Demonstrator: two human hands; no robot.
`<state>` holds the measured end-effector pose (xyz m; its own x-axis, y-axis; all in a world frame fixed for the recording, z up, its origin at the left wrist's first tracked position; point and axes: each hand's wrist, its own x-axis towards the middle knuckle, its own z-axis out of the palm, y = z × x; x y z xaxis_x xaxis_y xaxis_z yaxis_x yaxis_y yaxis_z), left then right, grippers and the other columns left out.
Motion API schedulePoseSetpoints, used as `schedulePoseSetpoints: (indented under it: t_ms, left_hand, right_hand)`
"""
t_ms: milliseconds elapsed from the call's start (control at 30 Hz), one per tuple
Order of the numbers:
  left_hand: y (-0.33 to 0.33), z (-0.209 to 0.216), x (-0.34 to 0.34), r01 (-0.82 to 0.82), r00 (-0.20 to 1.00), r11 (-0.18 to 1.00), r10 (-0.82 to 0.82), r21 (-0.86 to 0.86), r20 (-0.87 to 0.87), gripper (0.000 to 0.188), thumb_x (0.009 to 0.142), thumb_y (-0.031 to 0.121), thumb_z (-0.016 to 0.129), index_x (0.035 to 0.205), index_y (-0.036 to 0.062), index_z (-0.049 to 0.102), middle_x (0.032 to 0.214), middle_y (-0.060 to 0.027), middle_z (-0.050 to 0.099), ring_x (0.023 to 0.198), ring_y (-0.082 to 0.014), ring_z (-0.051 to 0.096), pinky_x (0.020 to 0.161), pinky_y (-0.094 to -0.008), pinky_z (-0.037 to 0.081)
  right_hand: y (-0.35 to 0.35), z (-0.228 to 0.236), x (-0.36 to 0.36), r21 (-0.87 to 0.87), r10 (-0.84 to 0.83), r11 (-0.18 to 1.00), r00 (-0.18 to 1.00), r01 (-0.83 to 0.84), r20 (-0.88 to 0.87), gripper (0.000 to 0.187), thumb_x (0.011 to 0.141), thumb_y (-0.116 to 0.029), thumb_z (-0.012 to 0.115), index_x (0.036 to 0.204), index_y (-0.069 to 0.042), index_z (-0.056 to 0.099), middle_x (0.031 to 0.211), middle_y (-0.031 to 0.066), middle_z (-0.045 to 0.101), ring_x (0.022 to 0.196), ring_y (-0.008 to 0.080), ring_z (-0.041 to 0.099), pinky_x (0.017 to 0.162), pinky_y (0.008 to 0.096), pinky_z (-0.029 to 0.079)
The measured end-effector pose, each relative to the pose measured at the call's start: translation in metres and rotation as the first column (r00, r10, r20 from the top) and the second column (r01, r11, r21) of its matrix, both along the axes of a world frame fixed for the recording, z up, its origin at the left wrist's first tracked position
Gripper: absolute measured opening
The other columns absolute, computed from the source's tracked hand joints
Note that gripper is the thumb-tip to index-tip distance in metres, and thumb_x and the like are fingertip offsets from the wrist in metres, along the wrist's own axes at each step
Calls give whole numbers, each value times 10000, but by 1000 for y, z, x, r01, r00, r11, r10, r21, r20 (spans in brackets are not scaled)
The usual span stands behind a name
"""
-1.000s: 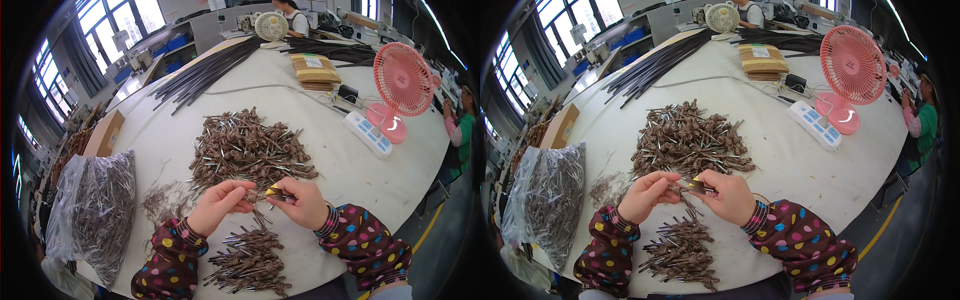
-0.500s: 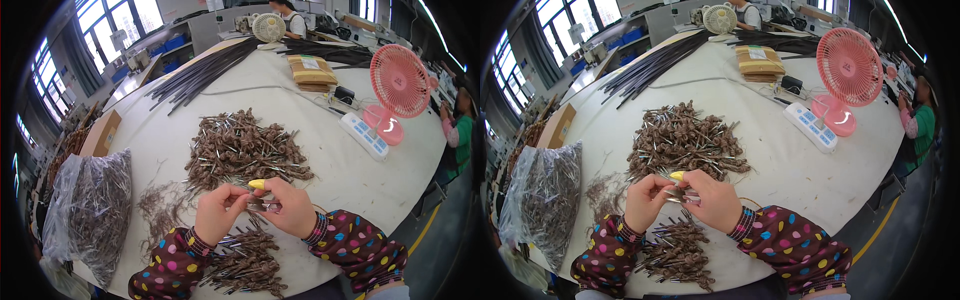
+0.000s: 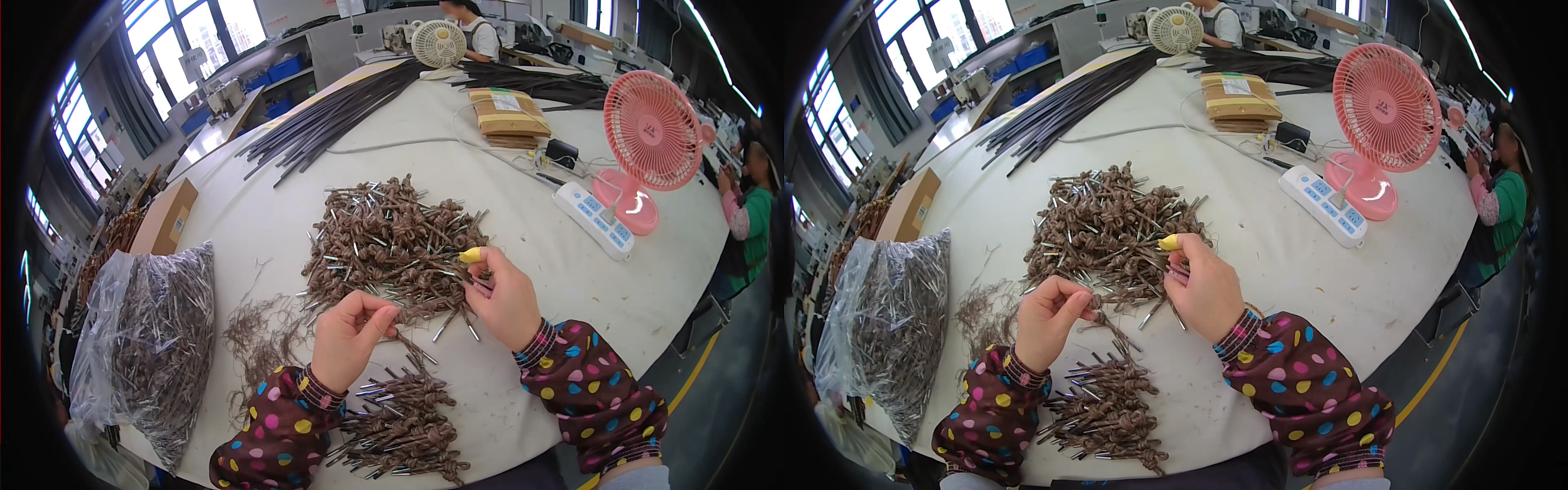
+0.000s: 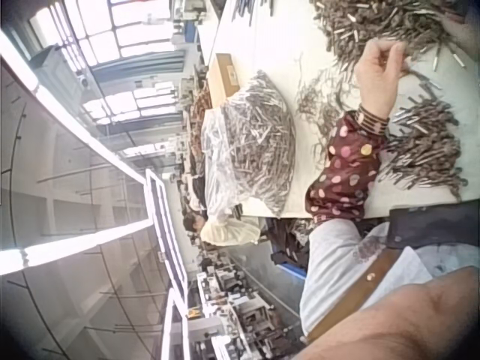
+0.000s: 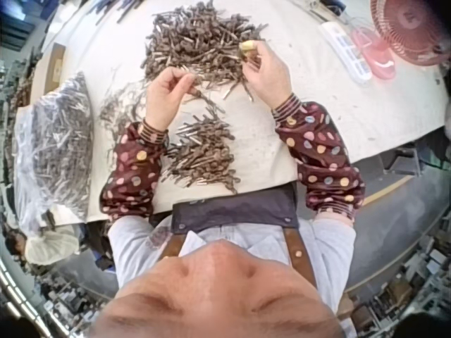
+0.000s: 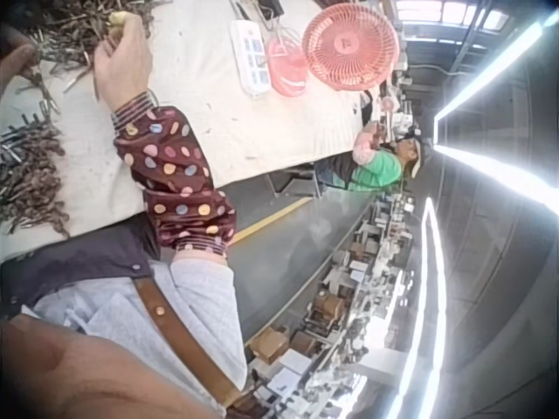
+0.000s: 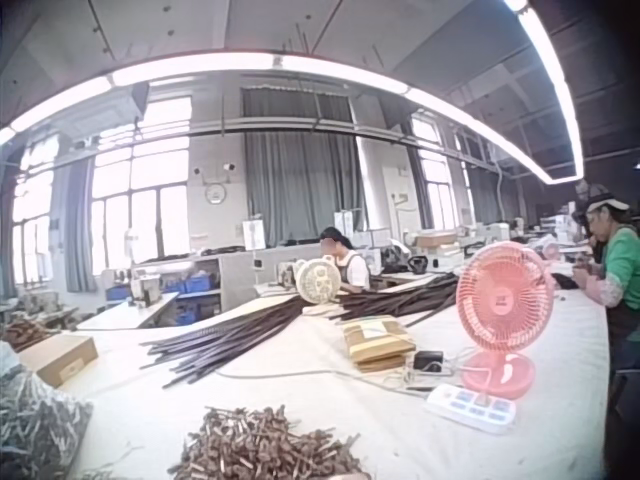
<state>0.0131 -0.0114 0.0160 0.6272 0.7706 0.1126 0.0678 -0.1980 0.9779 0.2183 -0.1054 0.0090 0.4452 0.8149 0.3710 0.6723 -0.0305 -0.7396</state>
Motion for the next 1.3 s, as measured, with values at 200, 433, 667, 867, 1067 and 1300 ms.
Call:
schedulePoseSetpoints:
  t_ms: [200,433,667,867,1067,1300]
  left_hand:
    - [-11,9,4,13,992,887,47,462,-118,113,856,73,670,907,-22,639,795,-78,671,716,-131,663,643,-246,524]
    - [-6,0,4,3,1000,994,-2,111,-6,129,884,85,649,934,-31,621,813,-60,669,735,-104,657,663,-228,532]
    - [-3,-1,3,31,1000,999,-31,24,-5,134,908,82,614,951,-44,605,838,-59,658,729,-98,642,680,-226,538]
    - [5,3,2,156,986,972,-165,-177,-33,172,959,124,537,1037,-25,572,939,-71,635,824,-134,634,767,-260,529]
    - [12,5,-3,338,941,770,-288,-541,177,303,968,78,474,1259,-5,497,1174,-86,580,1032,-164,589,909,-322,489]
    - [11,-5,-2,342,940,913,-332,-224,79,304,906,22,580,1206,-15,560,1095,-75,631,962,-133,623,842,-236,503]
  right_hand:
    - [-9,16,-34,135,306,949,938,-286,-161,434,759,-101,729,1143,-65,529,946,62,653,773,192,667,661,264,539]
    - [-4,3,-8,112,273,958,959,-263,-81,357,770,-16,650,1113,-46,556,954,92,666,803,216,678,649,278,541]
    - [-8,14,-26,104,367,927,930,-361,-36,364,815,-165,699,1145,-82,570,943,85,671,803,206,673,652,292,535]
    - [-8,2,-20,-19,383,917,891,-399,-242,198,822,-167,704,980,-60,654,759,73,658,649,149,638,600,253,494]
    - [-5,0,-13,10,437,849,690,-529,-578,173,859,-111,667,995,-6,643,790,28,664,719,51,604,641,217,483]
    - [-4,0,-10,76,452,831,588,-551,-670,152,880,-89,640,986,20,634,822,27,663,753,56,604,683,200,481]
